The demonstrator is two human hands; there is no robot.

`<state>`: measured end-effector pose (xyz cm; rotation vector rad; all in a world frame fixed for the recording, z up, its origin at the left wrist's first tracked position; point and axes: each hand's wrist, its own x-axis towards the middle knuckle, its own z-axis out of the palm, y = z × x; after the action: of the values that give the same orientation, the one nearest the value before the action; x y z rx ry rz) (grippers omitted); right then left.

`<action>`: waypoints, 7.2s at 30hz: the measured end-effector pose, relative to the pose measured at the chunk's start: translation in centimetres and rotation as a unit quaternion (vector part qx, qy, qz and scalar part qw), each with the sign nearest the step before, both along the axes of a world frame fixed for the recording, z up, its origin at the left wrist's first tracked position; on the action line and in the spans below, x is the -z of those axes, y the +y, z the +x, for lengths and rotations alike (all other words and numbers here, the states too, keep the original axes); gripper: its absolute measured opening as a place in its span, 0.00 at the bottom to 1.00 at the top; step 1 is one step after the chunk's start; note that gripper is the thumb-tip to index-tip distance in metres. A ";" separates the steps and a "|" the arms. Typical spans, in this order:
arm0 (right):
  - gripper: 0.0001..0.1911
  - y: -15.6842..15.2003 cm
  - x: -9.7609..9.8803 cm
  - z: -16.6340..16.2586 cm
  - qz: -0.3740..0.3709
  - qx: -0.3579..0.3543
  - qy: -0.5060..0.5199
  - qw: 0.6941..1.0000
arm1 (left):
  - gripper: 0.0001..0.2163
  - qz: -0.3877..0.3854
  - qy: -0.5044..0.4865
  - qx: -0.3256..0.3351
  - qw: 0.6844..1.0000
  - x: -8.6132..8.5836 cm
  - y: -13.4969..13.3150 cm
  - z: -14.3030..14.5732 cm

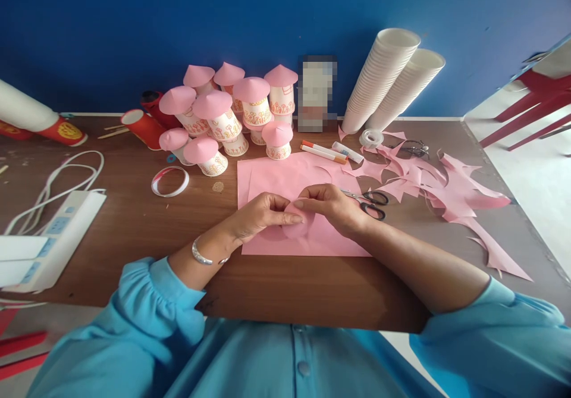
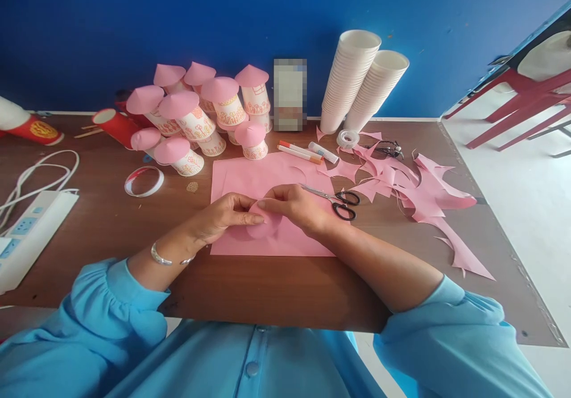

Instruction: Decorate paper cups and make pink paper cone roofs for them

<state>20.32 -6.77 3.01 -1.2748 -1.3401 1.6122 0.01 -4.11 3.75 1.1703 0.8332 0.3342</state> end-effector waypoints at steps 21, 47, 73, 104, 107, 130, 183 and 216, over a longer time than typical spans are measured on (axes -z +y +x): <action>0.19 -0.2 -0.4 0.0 -0.111 0.019 0.224 0.968 | 0.17 -0.085 -0.139 -0.106 0.981 -0.2 -0.2 -0.3; 0.17 -0.2 0.2 0.1 -0.123 -0.004 0.260 0.958 | 0.16 -0.092 -0.173 -0.073 0.978 0.1 -0.1 -0.4; 0.18 -0.4 0.0 -0.1 -0.104 -0.015 0.247 0.963 | 0.16 -0.064 -0.157 -0.101 0.980 0.0 -0.1 -0.3; 0.15 -0.1 0.3 0.3 -0.100 -0.002 0.253 0.962 | 0.17 -0.079 -0.138 -0.101 0.982 0.2 0.2 -0.4; 0.15 0.0 0.5 0.3 -0.099 -0.003 0.251 0.963 | 0.18 -0.087 -0.141 -0.095 0.982 0.3 0.2 -0.5; 0.16 0.3 0.9 0.5 -0.100 0.025 0.251 0.962 | 0.16 -0.069 -0.139 -0.149 0.977 0.7 0.4 -0.4; 0.14 0.0 1.1 -0.5 -0.081 0.069 0.271 0.957 | 0.15 -0.071 -0.172 -0.194 0.963 0.5 -0.4 0.4; 0.13 -0.3 1.1 -0.5 -0.094 0.035 0.284 0.953 | 0.17 -0.061 -0.144 -0.161 0.974 0.1 -0.7 0.1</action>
<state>19.87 -7.09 1.94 -0.8437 -0.7913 1.8975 0.16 -4.78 3.67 0.8454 0.7745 0.6939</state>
